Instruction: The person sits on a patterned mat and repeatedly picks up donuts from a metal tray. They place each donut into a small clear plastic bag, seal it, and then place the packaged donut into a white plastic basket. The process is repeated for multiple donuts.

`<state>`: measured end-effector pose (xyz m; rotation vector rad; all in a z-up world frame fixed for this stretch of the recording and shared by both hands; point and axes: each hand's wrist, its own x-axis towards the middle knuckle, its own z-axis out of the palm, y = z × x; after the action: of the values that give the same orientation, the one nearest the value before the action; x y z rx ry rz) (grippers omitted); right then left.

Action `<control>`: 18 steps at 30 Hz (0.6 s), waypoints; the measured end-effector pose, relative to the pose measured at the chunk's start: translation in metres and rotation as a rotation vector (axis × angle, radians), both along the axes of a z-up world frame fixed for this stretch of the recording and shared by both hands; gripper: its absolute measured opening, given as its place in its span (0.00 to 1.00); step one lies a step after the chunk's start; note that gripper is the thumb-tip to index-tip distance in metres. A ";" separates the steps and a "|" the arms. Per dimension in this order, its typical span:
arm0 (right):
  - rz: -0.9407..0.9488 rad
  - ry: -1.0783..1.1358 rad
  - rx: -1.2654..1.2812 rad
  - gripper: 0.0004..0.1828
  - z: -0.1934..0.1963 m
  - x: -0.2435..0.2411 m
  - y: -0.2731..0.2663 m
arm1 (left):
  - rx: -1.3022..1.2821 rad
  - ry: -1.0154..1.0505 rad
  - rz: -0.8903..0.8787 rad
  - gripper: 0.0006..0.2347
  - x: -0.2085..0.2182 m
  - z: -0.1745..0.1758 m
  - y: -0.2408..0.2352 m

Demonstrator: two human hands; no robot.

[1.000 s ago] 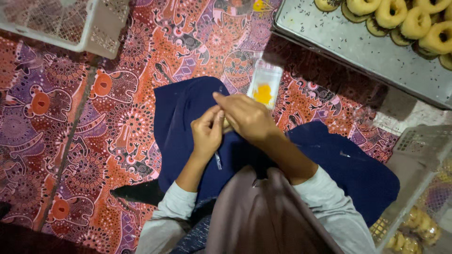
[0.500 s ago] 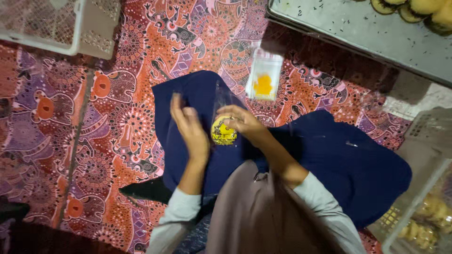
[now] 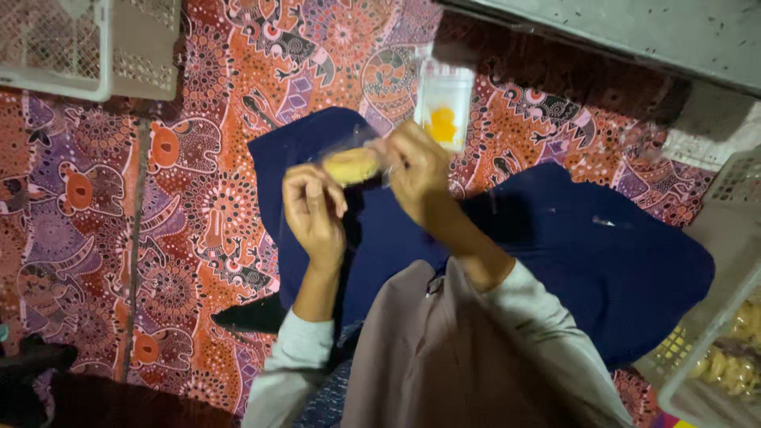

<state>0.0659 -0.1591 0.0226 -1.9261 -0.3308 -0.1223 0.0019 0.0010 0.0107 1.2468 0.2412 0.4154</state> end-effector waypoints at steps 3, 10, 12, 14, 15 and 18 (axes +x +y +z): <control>0.078 0.114 -0.156 0.17 -0.012 0.001 0.004 | 0.197 0.134 0.035 0.04 -0.009 -0.004 0.000; -0.055 0.222 0.337 0.29 -0.107 0.010 -0.033 | 0.810 0.149 -0.155 0.00 0.013 -0.053 -0.017; -0.011 0.258 0.461 0.30 -0.138 0.024 -0.071 | 0.779 -0.021 -0.319 0.03 0.051 -0.075 -0.050; -0.268 0.304 0.352 0.16 -0.165 0.039 -0.114 | 0.815 0.075 -0.417 0.04 0.102 -0.106 -0.090; -0.378 0.383 0.166 0.14 -0.178 0.041 -0.130 | 0.898 -0.004 -0.392 0.10 0.127 -0.122 -0.104; -0.533 0.367 -0.331 0.15 -0.203 0.047 -0.169 | 1.271 0.089 -0.445 0.16 0.172 -0.168 -0.127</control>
<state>0.1131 -0.3279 -0.1800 -2.2740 0.4385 -0.0628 0.1738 -0.1257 -0.1577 2.4967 -0.2985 0.0810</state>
